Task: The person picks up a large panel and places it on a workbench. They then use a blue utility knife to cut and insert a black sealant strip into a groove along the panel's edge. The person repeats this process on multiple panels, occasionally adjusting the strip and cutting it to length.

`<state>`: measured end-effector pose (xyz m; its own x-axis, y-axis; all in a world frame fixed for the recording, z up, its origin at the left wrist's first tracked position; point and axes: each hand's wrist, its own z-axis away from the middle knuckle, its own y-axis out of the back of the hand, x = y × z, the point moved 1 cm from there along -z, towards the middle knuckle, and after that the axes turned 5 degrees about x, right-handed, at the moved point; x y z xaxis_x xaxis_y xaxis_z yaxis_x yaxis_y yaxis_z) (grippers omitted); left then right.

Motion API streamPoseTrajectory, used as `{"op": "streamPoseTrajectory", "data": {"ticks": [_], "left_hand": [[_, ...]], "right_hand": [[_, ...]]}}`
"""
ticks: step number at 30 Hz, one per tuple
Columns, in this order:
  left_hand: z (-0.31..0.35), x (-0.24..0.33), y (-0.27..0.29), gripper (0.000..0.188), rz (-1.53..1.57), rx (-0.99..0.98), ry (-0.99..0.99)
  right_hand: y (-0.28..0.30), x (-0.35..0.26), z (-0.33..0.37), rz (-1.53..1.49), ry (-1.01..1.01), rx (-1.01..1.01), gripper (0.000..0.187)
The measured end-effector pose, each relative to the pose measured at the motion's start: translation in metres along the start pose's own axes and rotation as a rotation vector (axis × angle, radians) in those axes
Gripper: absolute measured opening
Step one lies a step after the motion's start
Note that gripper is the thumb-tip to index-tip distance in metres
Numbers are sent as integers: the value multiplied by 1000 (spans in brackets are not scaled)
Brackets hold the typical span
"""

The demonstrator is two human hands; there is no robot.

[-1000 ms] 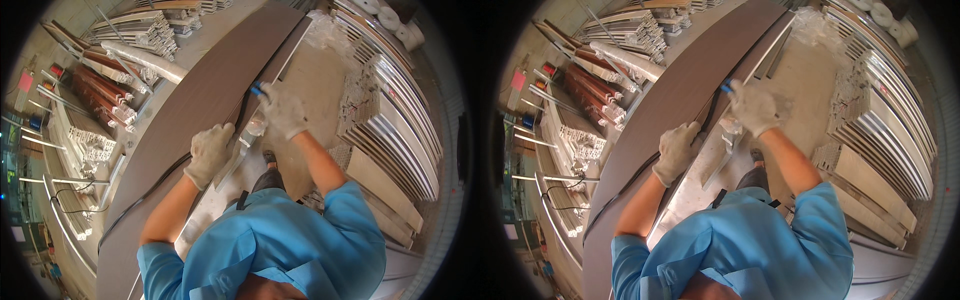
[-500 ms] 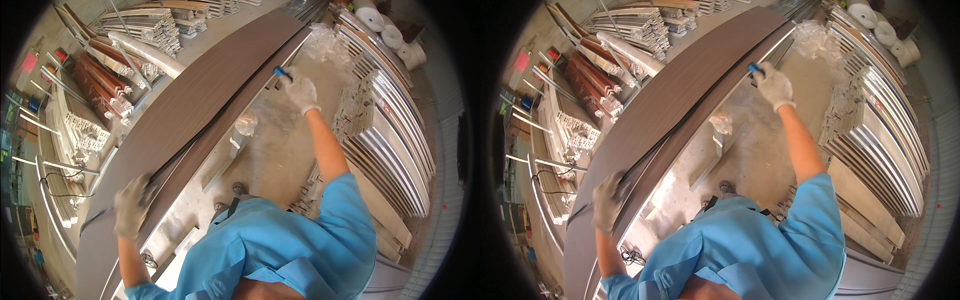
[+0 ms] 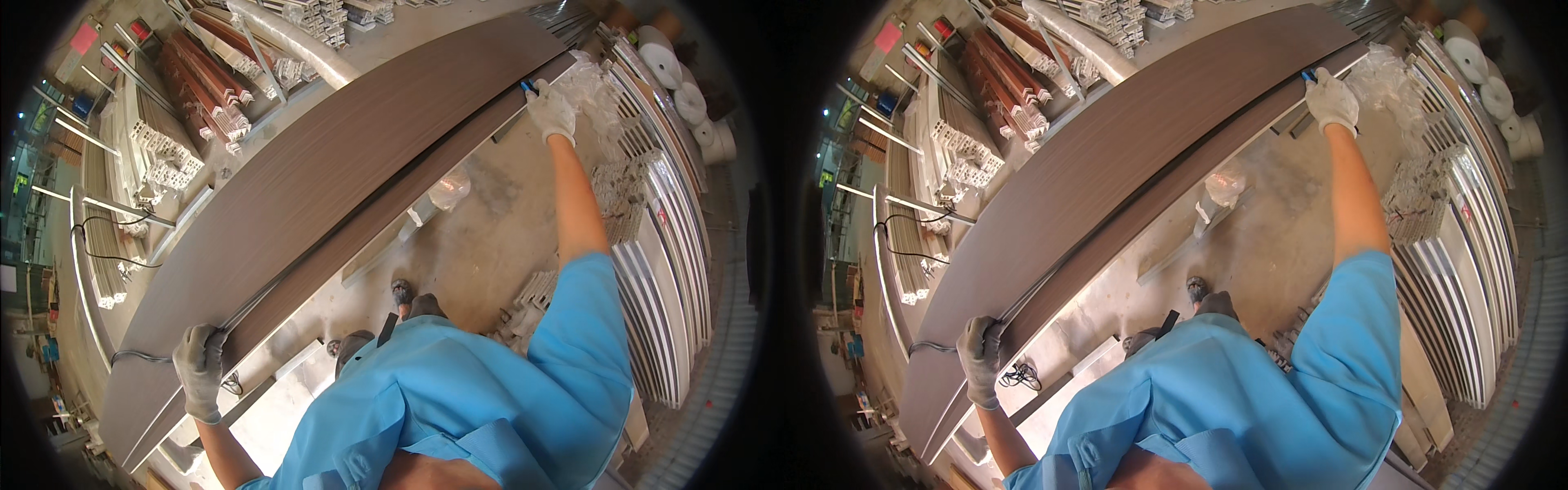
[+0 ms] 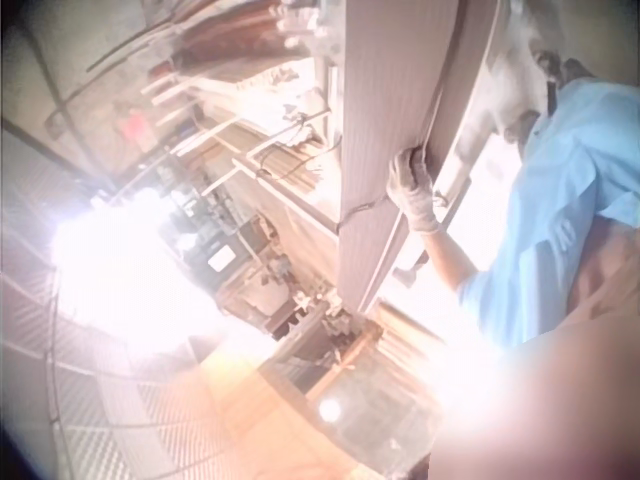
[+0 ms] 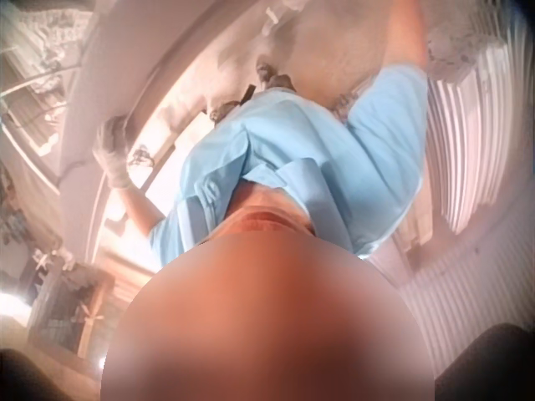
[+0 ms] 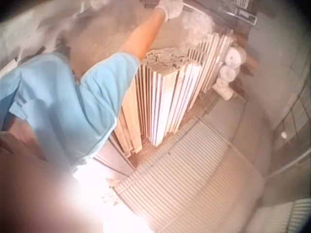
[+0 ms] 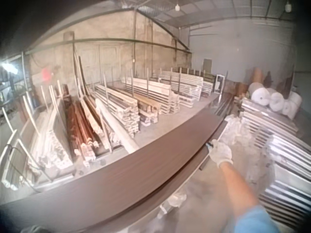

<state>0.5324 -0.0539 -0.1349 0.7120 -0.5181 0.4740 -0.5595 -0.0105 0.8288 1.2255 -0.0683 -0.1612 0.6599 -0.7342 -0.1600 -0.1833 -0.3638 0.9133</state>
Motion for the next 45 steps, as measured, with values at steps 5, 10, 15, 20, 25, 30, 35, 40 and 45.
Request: {"op": "streamPoseTrajectory", "data": {"ticks": [5, 10, 15, 20, 25, 30, 35, 40, 45], "left_hand": [[-4, -13, 4, 13, 220, -102, -55], [-9, -31, 7, 9, 246, -218, -360], [-12, -48, -1, 10, 239, -205, -561], [-9, -55, -12, 13, 208, -166, -655], [-14, -48, -12, 13, 205, -161, -684], [15, -72, 32, 17, -9, -110, -606], [102, -139, 142, 28, 98, -17, -101], [163, -146, 182, 20, 98, -27, -14], [152, -152, 157, 10, -29, 39, -43]], "right_hand": [[17, -48, 64, -5, 6, 23, 32], [45, -118, 164, -47, 33, 6, 28], [72, -193, 271, -62, 151, 89, 26], [102, -270, 389, -250, 224, -71, 27], [115, -301, 445, -515, 306, -69, 26], [127, -258, 404, -438, 238, -117, 29], [122, -185, 338, -229, 89, -5, 34], [82, -129, 279, -233, 44, 25, 38], [68, -130, 238, -97, 4, -65, 42]]}}
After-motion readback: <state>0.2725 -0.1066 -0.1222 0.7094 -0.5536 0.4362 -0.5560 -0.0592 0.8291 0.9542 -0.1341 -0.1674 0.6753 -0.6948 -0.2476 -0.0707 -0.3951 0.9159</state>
